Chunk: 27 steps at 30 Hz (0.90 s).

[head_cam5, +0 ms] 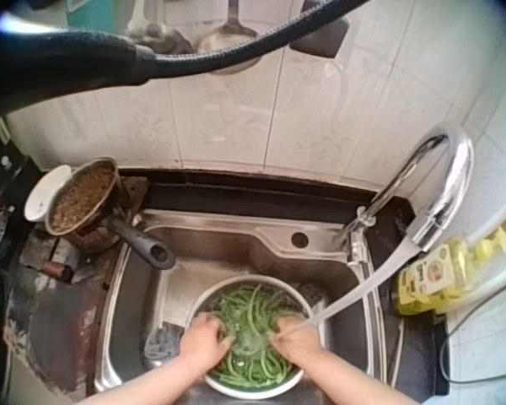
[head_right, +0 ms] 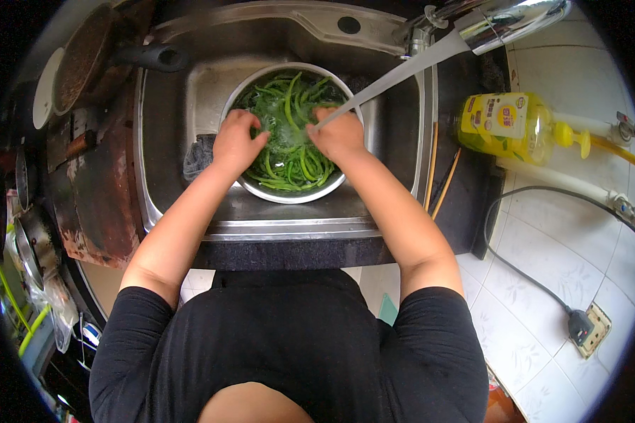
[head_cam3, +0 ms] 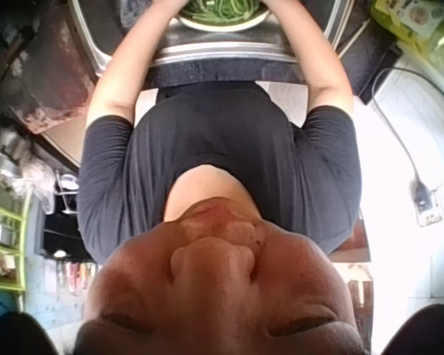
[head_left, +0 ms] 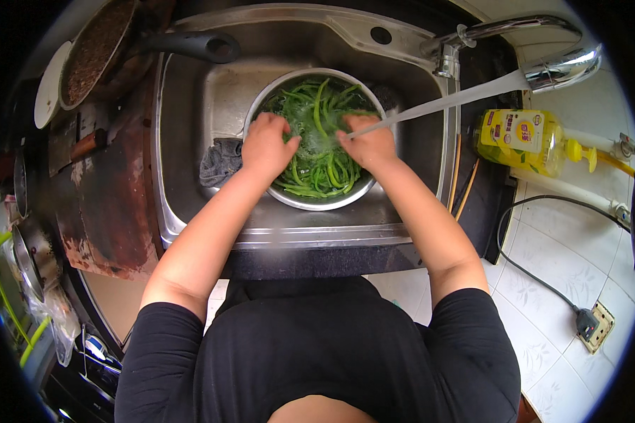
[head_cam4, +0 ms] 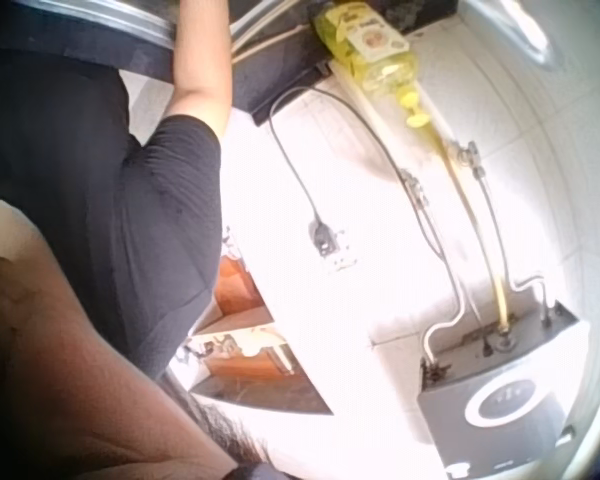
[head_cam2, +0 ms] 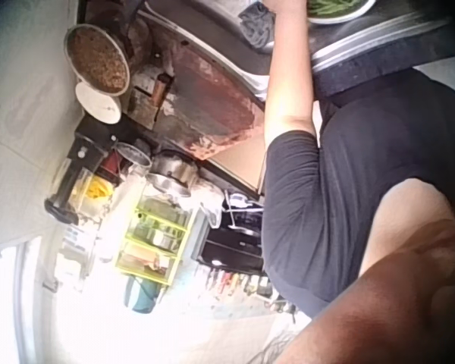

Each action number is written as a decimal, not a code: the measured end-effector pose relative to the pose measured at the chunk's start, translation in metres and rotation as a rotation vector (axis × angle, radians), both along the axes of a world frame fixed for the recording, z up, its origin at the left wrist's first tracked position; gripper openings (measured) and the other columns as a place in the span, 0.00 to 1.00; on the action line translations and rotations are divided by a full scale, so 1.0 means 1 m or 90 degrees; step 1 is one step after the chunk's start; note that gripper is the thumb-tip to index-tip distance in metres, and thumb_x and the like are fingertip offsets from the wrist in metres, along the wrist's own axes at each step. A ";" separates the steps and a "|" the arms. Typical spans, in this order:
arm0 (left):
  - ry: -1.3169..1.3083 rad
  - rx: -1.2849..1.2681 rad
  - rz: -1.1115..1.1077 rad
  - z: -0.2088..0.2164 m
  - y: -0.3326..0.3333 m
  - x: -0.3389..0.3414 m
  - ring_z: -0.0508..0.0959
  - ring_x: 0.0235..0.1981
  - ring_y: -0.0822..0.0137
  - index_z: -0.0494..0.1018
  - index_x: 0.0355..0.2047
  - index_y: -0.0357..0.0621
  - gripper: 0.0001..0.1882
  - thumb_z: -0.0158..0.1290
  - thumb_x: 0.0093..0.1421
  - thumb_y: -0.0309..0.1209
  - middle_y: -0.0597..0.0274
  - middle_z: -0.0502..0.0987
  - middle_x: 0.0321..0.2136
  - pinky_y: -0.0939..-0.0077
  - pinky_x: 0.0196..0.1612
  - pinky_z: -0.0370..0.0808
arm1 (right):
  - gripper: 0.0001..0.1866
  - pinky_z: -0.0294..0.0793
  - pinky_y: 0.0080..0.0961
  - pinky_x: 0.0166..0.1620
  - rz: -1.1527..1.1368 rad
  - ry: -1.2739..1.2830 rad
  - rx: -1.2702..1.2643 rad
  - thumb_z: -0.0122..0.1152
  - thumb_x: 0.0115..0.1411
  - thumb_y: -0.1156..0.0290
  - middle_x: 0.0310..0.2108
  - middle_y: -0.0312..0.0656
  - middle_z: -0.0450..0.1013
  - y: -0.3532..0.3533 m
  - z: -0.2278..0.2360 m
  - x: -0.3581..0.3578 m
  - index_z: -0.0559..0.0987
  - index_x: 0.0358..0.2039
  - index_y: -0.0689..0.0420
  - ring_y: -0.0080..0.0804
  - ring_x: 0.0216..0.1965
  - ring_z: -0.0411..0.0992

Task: The person washes green beans in a metal bowl under running water, then transfers them to a wooden cutting board. They use a large cleaver to chop the green beans into small pieces on the board.

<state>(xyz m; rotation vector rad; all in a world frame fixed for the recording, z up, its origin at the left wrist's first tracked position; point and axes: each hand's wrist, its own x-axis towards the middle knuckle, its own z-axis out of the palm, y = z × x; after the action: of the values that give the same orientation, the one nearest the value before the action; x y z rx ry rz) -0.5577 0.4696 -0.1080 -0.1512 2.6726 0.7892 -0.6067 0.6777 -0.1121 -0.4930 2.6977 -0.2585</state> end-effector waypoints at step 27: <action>-0.287 1.073 0.337 0.005 0.000 0.010 0.74 0.44 0.60 0.62 0.53 0.39 0.30 0.57 0.50 0.33 0.53 0.71 0.45 0.65 0.49 0.70 | 0.48 0.27 0.30 0.65 -0.304 -0.456 -0.617 0.33 0.60 0.38 0.65 0.55 0.25 -0.074 0.104 0.049 0.33 0.61 0.67 0.39 0.66 0.19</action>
<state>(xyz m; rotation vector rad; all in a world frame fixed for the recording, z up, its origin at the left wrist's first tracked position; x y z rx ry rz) -0.5480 0.4695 -0.1031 -0.4751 0.8843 2.4013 -0.5572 0.6035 -0.0078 0.0454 1.7906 -1.5583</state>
